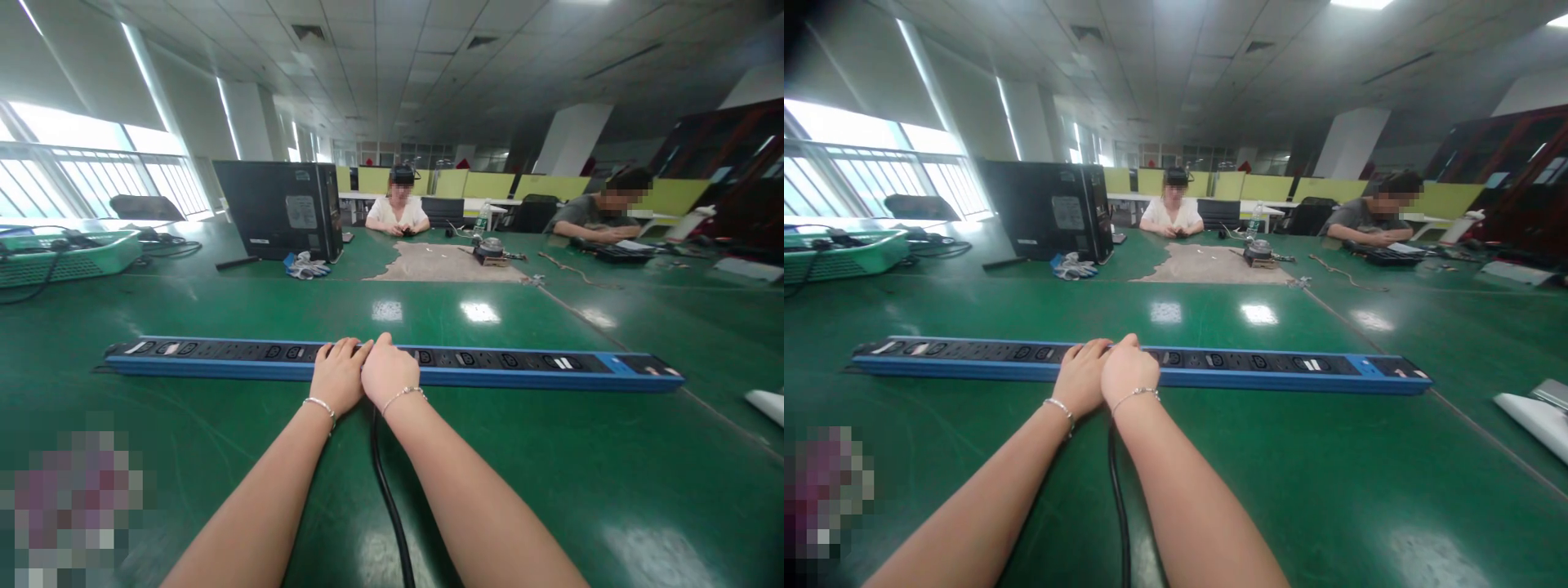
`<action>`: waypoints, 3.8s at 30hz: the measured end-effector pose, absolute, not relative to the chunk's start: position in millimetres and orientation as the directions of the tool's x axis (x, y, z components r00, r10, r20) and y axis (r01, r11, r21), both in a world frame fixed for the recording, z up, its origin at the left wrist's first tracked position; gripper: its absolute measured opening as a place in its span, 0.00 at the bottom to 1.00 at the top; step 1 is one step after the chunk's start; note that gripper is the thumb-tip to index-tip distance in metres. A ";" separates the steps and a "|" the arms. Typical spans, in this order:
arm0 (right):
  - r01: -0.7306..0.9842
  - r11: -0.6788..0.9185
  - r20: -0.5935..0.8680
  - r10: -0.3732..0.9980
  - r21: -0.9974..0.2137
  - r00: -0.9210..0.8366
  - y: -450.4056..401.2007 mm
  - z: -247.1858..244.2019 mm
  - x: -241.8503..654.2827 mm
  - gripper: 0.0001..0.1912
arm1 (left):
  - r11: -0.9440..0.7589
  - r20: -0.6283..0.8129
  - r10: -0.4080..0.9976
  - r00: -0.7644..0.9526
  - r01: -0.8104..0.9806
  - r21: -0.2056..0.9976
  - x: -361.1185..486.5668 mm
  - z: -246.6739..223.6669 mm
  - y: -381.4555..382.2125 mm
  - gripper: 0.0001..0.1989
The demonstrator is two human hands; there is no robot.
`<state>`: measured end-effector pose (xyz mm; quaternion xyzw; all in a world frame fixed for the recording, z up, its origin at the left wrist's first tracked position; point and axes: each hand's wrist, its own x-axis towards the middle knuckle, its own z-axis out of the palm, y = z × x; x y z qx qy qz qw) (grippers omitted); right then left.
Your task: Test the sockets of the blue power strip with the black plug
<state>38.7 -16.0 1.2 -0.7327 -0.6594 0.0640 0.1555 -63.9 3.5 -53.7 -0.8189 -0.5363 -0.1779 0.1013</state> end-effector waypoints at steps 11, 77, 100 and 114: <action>0.913 -0.110 0.101 0.982 -0.392 0.162 -14.6 -7.5 44.3 0.09 | -0.396 0.449 0.823 0.348 0.918 0.014 -63.0 -56.4 2.9 0.21; 0.983 -0.180 0.035 0.983 -0.034 0.181 -27.4 6.0 152.6 0.18 | -0.366 0.413 0.860 0.300 0.926 0.089 -59.7 -54.4 3.0 0.26; 0.927 -0.264 0.056 0.956 -0.268 0.288 -33.2 -8.8 154.5 0.21 | -0.359 0.402 0.865 0.302 0.931 0.073 -59.8 -52.3 2.0 0.26; 0.875 -0.232 0.117 0.944 -0.425 0.307 -31.0 -17.4 162.3 0.22 | -0.358 0.416 0.862 0.288 0.928 0.100 -60.7 -53.3 3.2 0.26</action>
